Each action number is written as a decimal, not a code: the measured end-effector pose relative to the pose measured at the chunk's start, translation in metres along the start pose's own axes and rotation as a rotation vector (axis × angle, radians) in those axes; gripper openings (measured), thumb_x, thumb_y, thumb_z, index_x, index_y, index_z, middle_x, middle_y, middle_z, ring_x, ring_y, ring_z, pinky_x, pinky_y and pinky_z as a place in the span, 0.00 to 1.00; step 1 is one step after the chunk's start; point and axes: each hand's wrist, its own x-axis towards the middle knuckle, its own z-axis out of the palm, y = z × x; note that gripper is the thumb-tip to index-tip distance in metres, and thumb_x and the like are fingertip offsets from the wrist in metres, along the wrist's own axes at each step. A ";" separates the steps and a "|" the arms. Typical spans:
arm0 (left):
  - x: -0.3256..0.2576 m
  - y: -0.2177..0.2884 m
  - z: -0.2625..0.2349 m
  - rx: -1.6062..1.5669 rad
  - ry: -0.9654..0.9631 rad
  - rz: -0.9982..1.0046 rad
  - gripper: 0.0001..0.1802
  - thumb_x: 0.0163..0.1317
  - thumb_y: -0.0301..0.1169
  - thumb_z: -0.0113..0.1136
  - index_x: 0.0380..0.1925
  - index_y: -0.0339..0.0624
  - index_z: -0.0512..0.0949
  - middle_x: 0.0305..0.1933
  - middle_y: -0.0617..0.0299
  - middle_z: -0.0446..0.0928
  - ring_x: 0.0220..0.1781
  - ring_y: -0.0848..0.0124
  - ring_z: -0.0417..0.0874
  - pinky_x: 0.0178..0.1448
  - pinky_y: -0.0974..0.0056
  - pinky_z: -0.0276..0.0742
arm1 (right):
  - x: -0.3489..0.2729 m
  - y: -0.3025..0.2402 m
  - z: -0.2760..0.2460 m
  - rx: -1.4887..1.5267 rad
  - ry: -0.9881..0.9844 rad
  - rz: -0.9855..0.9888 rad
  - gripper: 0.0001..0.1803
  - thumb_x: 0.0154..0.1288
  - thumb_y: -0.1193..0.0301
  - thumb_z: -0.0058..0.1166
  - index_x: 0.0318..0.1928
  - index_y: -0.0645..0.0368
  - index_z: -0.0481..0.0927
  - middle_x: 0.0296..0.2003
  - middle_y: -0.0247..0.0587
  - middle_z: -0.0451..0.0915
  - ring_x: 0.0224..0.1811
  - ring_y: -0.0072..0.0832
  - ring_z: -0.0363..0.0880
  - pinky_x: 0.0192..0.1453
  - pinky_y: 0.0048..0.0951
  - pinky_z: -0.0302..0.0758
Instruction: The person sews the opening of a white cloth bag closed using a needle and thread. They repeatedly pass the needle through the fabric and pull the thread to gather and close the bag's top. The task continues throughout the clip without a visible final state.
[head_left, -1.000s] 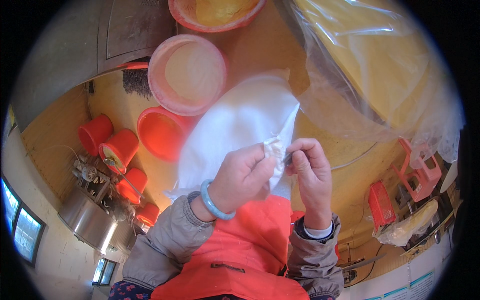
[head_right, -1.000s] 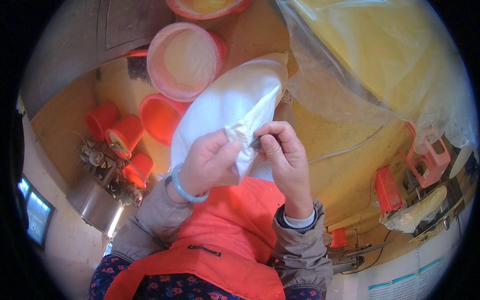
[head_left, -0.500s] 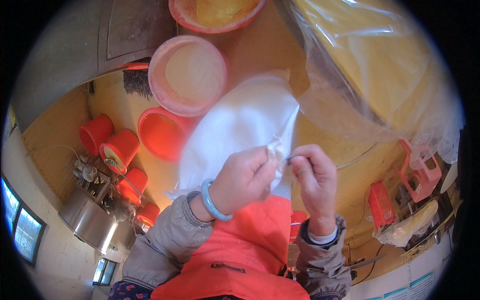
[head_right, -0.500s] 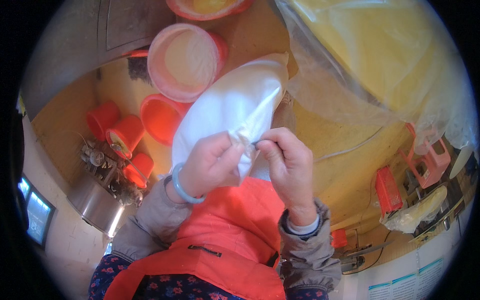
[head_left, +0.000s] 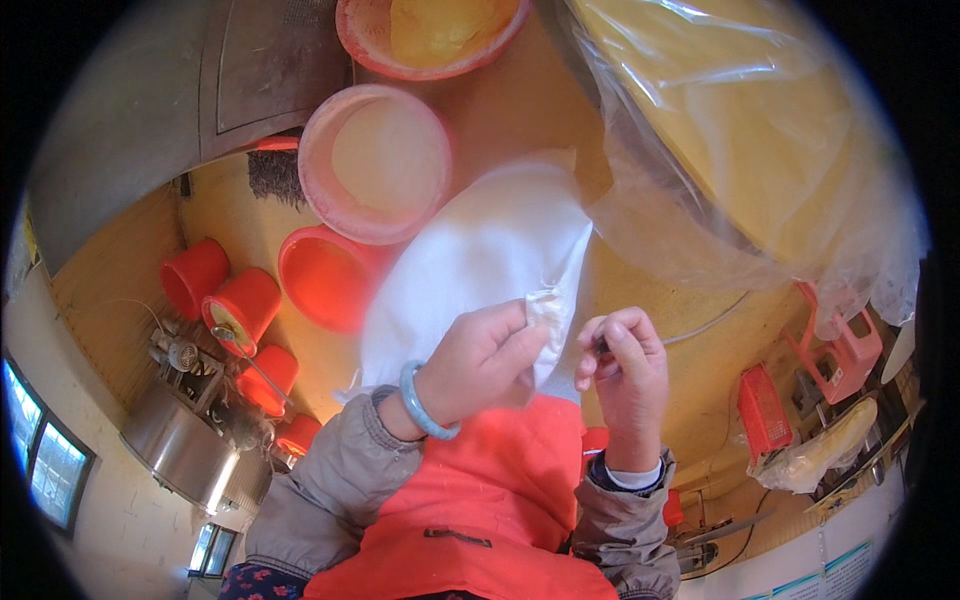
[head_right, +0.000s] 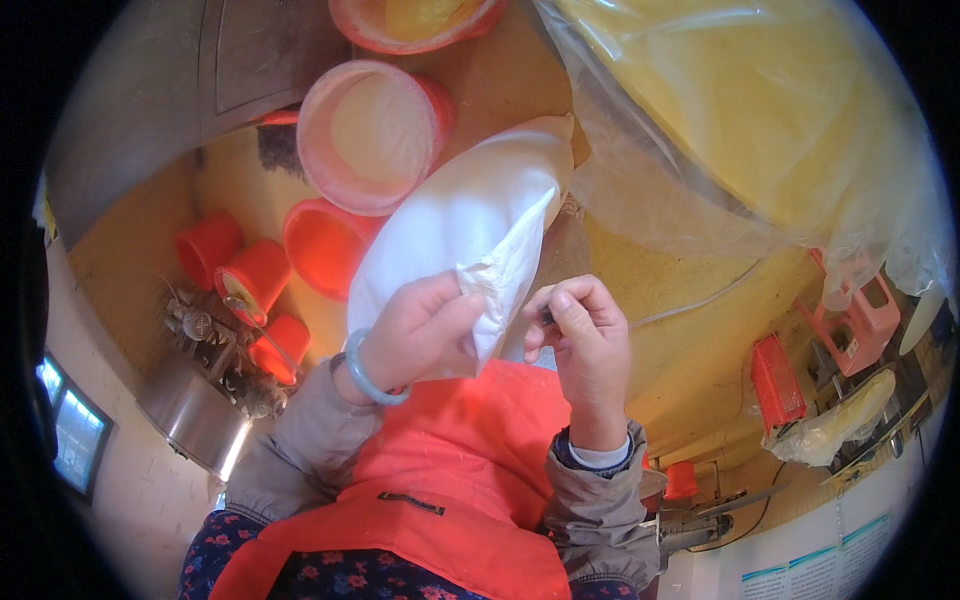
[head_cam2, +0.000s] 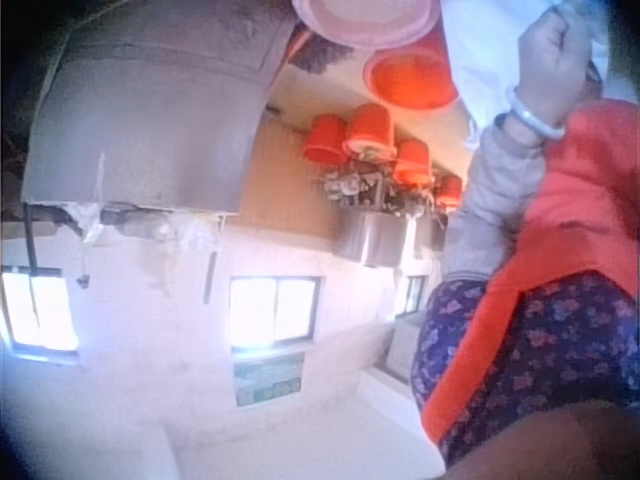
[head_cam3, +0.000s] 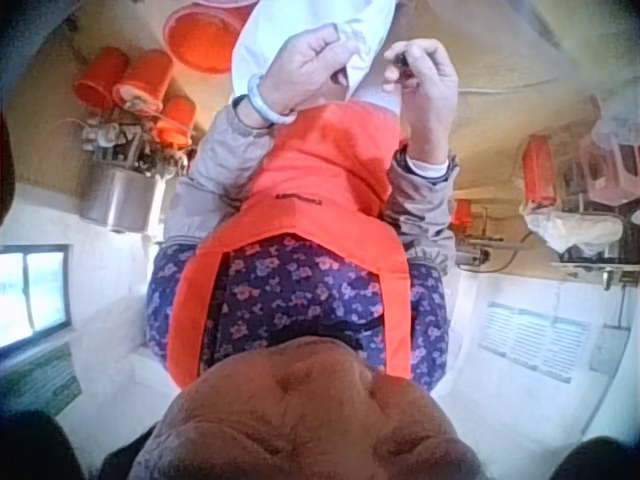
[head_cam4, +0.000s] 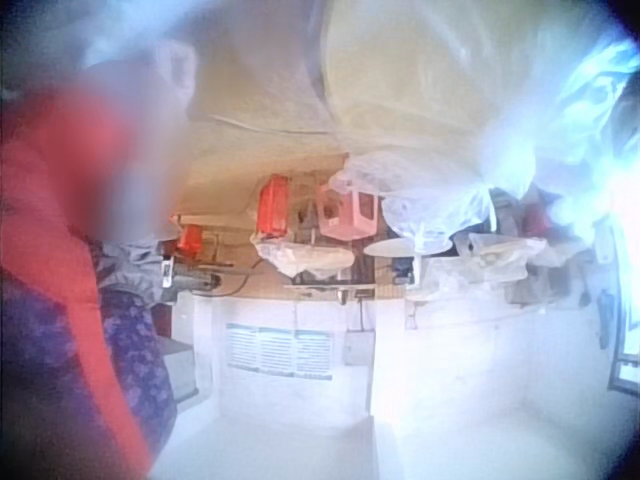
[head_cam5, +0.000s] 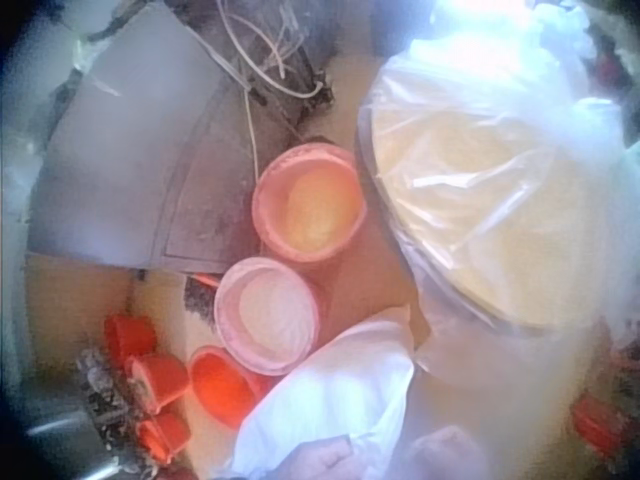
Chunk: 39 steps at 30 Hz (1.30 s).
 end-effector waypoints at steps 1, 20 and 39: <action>0.000 0.002 -0.001 0.009 -0.011 -0.004 0.13 0.71 0.34 0.50 0.35 0.34 0.75 0.22 0.70 0.73 0.23 0.83 0.72 0.27 0.73 0.68 | 0.000 -0.001 0.000 -0.014 -0.006 0.027 0.05 0.71 0.74 0.47 0.37 0.61 0.73 0.32 0.44 0.79 0.23 0.23 0.76 0.24 0.23 0.75; -0.002 0.017 -0.003 0.440 -0.130 0.233 0.09 0.66 0.27 0.48 0.38 0.36 0.76 0.29 0.57 0.74 0.26 0.71 0.76 0.32 0.66 0.72 | -0.017 -0.020 0.039 -1.057 0.186 -0.424 0.03 0.55 0.79 0.62 0.31 0.64 0.81 0.24 0.37 0.79 0.23 0.17 0.74 0.27 0.23 0.71; -0.004 0.006 0.006 1.089 0.014 0.556 0.11 0.57 0.25 0.56 0.42 0.40 0.77 0.32 0.51 0.77 0.32 0.52 0.80 0.34 0.56 0.75 | -0.019 -0.003 0.014 -1.012 0.242 -0.532 0.05 0.53 0.80 0.61 0.32 0.61 0.79 0.21 0.31 0.74 0.21 0.17 0.72 0.24 0.19 0.68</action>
